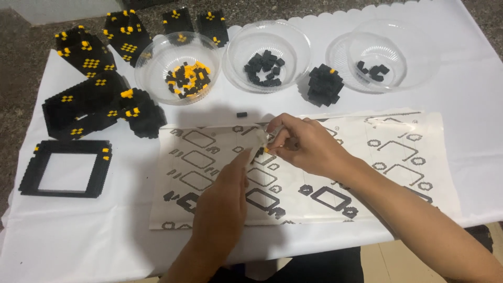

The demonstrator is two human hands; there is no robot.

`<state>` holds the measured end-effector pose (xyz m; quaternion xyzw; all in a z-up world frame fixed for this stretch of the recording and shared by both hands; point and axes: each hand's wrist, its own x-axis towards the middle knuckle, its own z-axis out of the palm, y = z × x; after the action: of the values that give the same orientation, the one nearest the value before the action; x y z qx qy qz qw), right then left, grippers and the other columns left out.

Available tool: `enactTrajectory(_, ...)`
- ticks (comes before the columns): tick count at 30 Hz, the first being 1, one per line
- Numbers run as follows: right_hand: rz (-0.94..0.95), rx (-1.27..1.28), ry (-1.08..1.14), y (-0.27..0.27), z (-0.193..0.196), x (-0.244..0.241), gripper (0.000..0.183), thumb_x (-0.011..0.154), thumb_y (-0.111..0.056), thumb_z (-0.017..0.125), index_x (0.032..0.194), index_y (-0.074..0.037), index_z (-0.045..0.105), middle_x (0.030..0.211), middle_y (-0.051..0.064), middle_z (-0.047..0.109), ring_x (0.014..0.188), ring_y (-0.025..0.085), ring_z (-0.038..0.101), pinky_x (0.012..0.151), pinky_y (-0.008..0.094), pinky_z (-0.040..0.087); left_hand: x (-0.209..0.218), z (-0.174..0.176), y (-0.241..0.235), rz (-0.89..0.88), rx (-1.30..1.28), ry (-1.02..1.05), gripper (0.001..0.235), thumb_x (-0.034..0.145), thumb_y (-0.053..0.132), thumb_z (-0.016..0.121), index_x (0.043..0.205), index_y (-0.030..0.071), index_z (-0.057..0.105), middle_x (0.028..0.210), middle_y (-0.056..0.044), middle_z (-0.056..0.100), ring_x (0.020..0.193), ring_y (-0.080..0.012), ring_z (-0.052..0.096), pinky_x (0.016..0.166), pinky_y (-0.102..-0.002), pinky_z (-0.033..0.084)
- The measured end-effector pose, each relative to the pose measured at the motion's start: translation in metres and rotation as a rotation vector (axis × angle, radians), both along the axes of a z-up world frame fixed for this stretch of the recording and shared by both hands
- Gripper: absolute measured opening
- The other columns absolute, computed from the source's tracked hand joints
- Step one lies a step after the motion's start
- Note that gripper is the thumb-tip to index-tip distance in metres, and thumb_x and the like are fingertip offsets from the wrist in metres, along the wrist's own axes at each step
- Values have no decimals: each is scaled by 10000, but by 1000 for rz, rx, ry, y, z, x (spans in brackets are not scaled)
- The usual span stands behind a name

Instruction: The person assembles small black and yellow plastic bricks by hand, following a printed instruction sheet laid out on a white tablecloth. They pick individual pieces from clear bowls and connect them into small structures, occasionally placing completed sections on the table.

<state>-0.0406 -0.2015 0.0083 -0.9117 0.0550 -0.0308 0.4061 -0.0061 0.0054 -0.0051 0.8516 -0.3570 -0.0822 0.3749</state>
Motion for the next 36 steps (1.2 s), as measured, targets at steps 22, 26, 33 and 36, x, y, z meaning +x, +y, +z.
enactTrajectory(22,-189,190,-131,-56,42,-10,300,805,73,621,1027,-126,652,848,7,745,723,80,704,575,164,566,65,-11,18,58,491,-489,526,773,55,503,1269,221,556,929,-67,623,909,-304,554,750,-454,497)
enactTrajectory(26,-158,356,-284,-71,44,-14,116,844,18,678,945,-39,663,843,68,713,792,105,690,738,197,590,71,13,-10,-125,170,-475,210,868,267,603,1022,131,650,959,-54,660,895,-291,562,757,-422,441)
enactTrajectory(33,-108,218,-125,-51,47,-12,145,737,6,736,872,-45,723,666,92,700,602,168,625,613,282,508,69,36,-50,-478,384,-107,416,846,121,603,1256,92,541,1101,-153,620,1072,-306,606,938,-437,471)
enactTrajectory(36,-157,209,-136,-57,47,-10,143,769,1,714,904,-48,717,677,89,694,613,176,632,636,285,513,73,23,-51,-431,312,-136,359,862,132,600,1218,119,556,1011,-128,626,986,-263,632,899,-384,506)
